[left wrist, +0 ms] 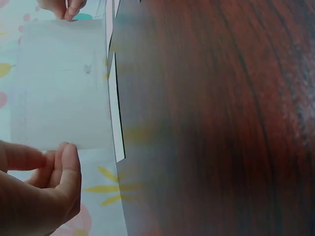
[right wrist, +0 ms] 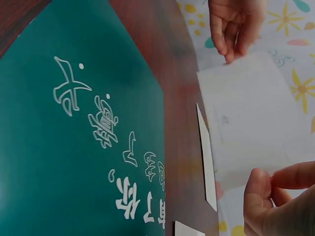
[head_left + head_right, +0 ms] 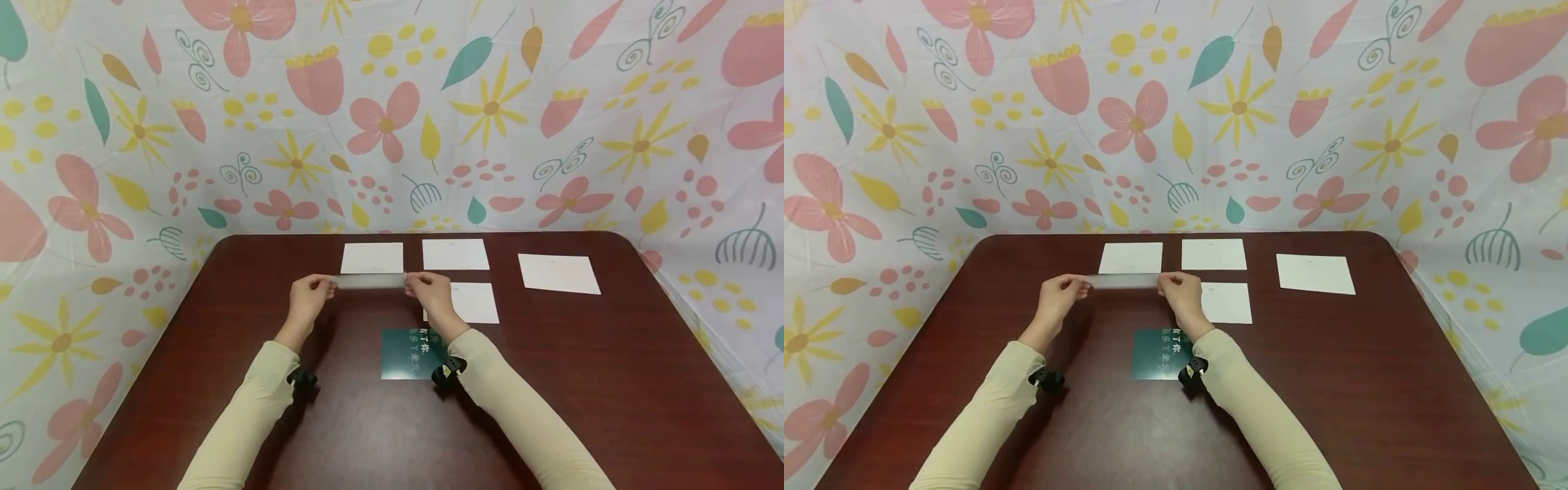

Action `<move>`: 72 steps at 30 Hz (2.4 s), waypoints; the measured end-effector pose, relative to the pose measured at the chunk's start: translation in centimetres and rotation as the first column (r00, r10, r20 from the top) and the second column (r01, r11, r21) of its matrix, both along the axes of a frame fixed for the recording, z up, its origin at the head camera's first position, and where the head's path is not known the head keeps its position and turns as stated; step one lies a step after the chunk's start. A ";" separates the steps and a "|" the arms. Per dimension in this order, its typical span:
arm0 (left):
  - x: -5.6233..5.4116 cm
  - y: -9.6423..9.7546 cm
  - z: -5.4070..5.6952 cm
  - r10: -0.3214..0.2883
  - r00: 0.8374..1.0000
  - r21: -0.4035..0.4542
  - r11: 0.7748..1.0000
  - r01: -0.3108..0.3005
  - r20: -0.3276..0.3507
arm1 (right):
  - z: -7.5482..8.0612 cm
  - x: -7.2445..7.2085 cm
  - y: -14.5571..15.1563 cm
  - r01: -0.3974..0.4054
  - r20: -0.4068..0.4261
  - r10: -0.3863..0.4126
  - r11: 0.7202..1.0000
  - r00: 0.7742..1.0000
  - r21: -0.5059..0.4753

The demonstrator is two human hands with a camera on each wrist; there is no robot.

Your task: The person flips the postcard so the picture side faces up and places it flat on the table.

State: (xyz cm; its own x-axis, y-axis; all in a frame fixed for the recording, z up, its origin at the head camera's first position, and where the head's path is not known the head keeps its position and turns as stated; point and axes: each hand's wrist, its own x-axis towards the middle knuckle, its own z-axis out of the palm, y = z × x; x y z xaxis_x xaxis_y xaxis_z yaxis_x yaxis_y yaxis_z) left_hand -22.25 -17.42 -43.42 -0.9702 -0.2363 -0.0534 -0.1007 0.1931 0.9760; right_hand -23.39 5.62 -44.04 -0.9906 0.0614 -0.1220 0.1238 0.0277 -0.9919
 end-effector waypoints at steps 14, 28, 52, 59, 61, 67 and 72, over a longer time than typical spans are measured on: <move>0.0 -0.2 0.0 0.021 0.999 -0.120 0.993 -0.016 0.040 | 0.0 0.1 0.0 -0.015 0.021 0.014 0.999 1.000 0.051; -0.8 -0.2 -0.2 -0.051 0.983 -0.282 0.954 0.099 0.174 | 0.0 -0.7 -0.6 -0.102 0.071 0.089 0.973 0.993 0.206; -2.4 0.2 -1.3 -0.114 0.954 -0.535 0.807 0.251 0.276 | -1.7 -2.1 -2.2 -0.190 0.080 0.189 0.689 0.979 0.700; -2.8 0.0 -1.3 -0.136 0.946 -0.547 0.788 0.283 0.293 | -1.2 -2.3 -2.6 -0.181 0.061 0.197 0.673 0.978 0.717; -2.9 -0.1 -1.3 -0.132 0.943 -0.545 0.788 0.288 0.307 | -1.1 -2.3 -2.7 -0.187 0.067 0.200 0.673 0.978 0.716; -3.1 0.0 -1.4 -0.127 0.932 -0.537 0.787 0.303 0.339 | -1.0 -2.5 -3.0 -0.214 0.102 0.206 0.650 0.973 0.729; -3.4 0.3 -1.1 -0.128 0.928 -0.545 0.778 0.312 0.350 | -0.8 -2.6 -3.0 -0.213 0.109 0.199 0.637 0.974 0.741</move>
